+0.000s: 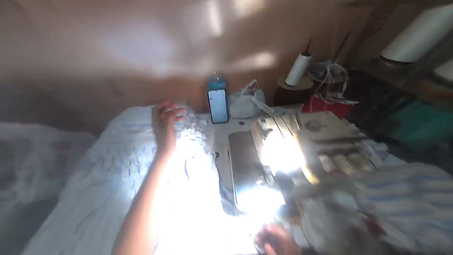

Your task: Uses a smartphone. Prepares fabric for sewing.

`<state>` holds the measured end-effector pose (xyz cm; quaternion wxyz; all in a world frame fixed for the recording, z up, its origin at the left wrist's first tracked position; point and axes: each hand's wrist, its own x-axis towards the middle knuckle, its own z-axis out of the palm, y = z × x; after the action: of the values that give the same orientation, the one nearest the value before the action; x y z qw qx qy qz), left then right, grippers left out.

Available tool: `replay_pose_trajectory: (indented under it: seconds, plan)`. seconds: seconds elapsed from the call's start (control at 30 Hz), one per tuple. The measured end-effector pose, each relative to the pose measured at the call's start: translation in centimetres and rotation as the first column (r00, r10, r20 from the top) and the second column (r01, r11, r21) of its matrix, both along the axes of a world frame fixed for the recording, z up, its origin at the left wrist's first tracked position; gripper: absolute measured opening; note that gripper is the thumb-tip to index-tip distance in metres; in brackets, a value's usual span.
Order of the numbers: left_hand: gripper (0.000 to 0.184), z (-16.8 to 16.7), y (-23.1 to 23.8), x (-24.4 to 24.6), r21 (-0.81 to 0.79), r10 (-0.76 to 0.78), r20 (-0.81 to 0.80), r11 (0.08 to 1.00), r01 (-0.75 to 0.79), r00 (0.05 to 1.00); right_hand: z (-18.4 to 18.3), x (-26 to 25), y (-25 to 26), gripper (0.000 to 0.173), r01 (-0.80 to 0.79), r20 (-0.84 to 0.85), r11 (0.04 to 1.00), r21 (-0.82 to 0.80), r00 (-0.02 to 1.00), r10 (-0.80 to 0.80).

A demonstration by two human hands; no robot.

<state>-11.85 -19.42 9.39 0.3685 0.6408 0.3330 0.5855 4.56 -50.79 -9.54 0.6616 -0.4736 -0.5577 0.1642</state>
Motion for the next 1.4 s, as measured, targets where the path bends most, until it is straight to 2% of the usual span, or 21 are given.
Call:
replay_pose_trajectory:
  seconds: [0.13, 0.2, 0.27, 0.33, 0.4, 0.47, 0.53, 0.63, 0.73, 0.8, 0.83, 0.87, 0.93, 0.97, 1.0, 1.07, 1.1, 1.2, 1.27, 1.33, 1.4]
  plan:
    - [0.03, -0.6, -15.3, -9.3, 0.122, -0.263, -0.113, 0.953, 0.276, 0.958, 2.4, 1.5, -2.6, 0.019, -0.001, 0.305, 0.98, 0.197, 0.95, -0.061]
    - [0.033, -2.6, -23.3, -12.3, -0.055, -0.518, -0.16, 0.855, 0.516, 0.84, 3.0, 1.9, -6.1, 0.017, -0.091, 0.378, 0.987, 0.134, 0.925, 0.034]
    - [0.033, -6.4, -29.2, -13.8, -0.393, -0.715, -0.108, 0.669, 0.63, 0.691, 1.0, 2.1, -9.2, 0.021, -0.254, 0.309, 0.964, -0.073, 0.914, 0.264]
    - [0.033, -10.4, -32.7, -13.8, -0.645, -0.751, -0.268, 0.605, 0.467, 0.604, -0.4, 2.2, -11.6, 0.025, -0.338, 0.034, 0.787, -0.516, 0.91, 0.413]
    - [0.032, -13.0, -34.5, -13.1, -0.64, -0.664, -0.506, 0.717, 0.277, 0.55, -0.8, 2.5, -12.2, 0.027, -0.286, -0.087, 0.614, -0.736, 0.939, 0.333]
    - [0.028, -13.9, -34.9, -12.4, -0.368, -0.403, -0.628, 0.908, 0.201, 0.666, 0.6, 2.8, -12.0, 0.029, -0.161, 0.074, 0.696, -0.699, 0.953, 0.294]
    - [0.023, -13.5, -33.5, -10.8, -0.029, -0.128, -0.636, 0.989, 0.142, 0.761, 0.9, 2.6, -11.0, 0.028, 0.106, 0.391, 0.902, -0.418, 0.918, 0.074]
    - [0.017, -12.3, -30.4, -7.0, 0.237, 0.021, -0.619, 0.958, 0.161, 0.785, 1.0, 2.9, -7.6, 0.035, 0.455, 0.652, 0.888, -0.068, 0.694, -0.305]
    - [0.023, -11.2, -28.3, -3.7, 0.191, -0.017, -0.707, 0.958, 0.214, 0.707, 2.4, 3.1, -5.5, 0.021, 0.466, 0.569, 0.873, -0.142, 0.76, -0.314]
    - [0.048, -9.1, -27.2, -2.1, -0.107, -0.193, -0.868, 0.973, 0.206, 0.458, 5.6, 3.6, -5.4, 0.02, 0.298, 0.256, 0.921, -0.25, 0.938, -0.234]
    - [0.057, -8.0, -26.7, -1.3, -0.273, -0.319, -0.889, 0.945, 0.178, 0.33, 7.9, 4.2, -5.9, 0.018, 0.119, -0.023, 0.95, -0.287, 0.991, -0.131]
    - [0.054, -7.3, -26.5, -0.9, -0.35, -0.396, -0.871, 0.915, 0.2, 0.291, 10.4, 5.0, -6.5, 0.02, -0.086, -0.337, 0.962, -0.258, 0.941, -0.007]
    - [0.034, -6.2, -27.6, -1.0, -0.271, -0.489, -0.759, 0.837, 0.475, 0.429, 15.2, 6.7, -8.1, 0.027, -0.289, -0.635, 0.952, -0.104, 0.756, 0.16]
    - [0.027, -5.9, -28.6, -0.9, -0.19, -0.599, -0.642, 0.73, 0.657, 0.48, 17.1, 7.6, -8.9, 0.031, -0.293, -0.65, 0.955, -0.035, 0.733, 0.201]
    - [0.022, -5.5, -29.7, -0.5, -0.148, -0.758, -0.489, 0.56, 0.815, 0.432, 18.8, 8.3, -9.6, 0.032, -0.3, -0.635, 0.953, 0.042, 0.728, 0.258]
    - [0.023, -5.2, -31.4, 0.0, -0.125, -0.95, -0.229, 0.243, 0.962, 0.21, 21.5, 8.8, -10.1, 0.031, -0.317, -0.553, 0.938, 0.139, 0.761, 0.339]
    - [0.026, -5.4, -31.7, -0.3, -0.119, -0.976, -0.133, 0.191, 0.974, 0.175, 22.5, 8.9, -9.9, 0.03, -0.297, -0.514, 0.944, 0.142, 0.793, 0.327]
    - [0.017, -6.8, -31.2, -3.2, -0.201, -0.908, 0.018, 0.406, 0.892, 0.418, 24.5, 9.5, -9.6, 0.027, -0.227, -0.428, 0.97, 0.085, 0.871, 0.241]
    - [0.011, -6.7, -30.8, -5.8, -0.222, -0.782, -0.063, 0.617, 0.755, 0.621, 25.1, 9.9, -9.8, 0.022, -0.308, -0.308, 0.95, 0.054, 0.9, 0.309]
    - [0.011, -5.8, -30.6, -8.3, -0.113, -0.512, -0.267, 0.858, 0.501, 0.816, 25.5, 10.0, -10.1, 0.008, -0.403, -0.134, 0.915, -0.003, 0.907, 0.399]
    - [0.02, -4.4, -30.3, -10.6, 0.084, -0.122, -0.422, 0.981, 0.172, 0.898, 26.1, 8.7, -10.6, 0.02, -0.352, 0.023, 0.933, -0.08, 0.935, 0.354]
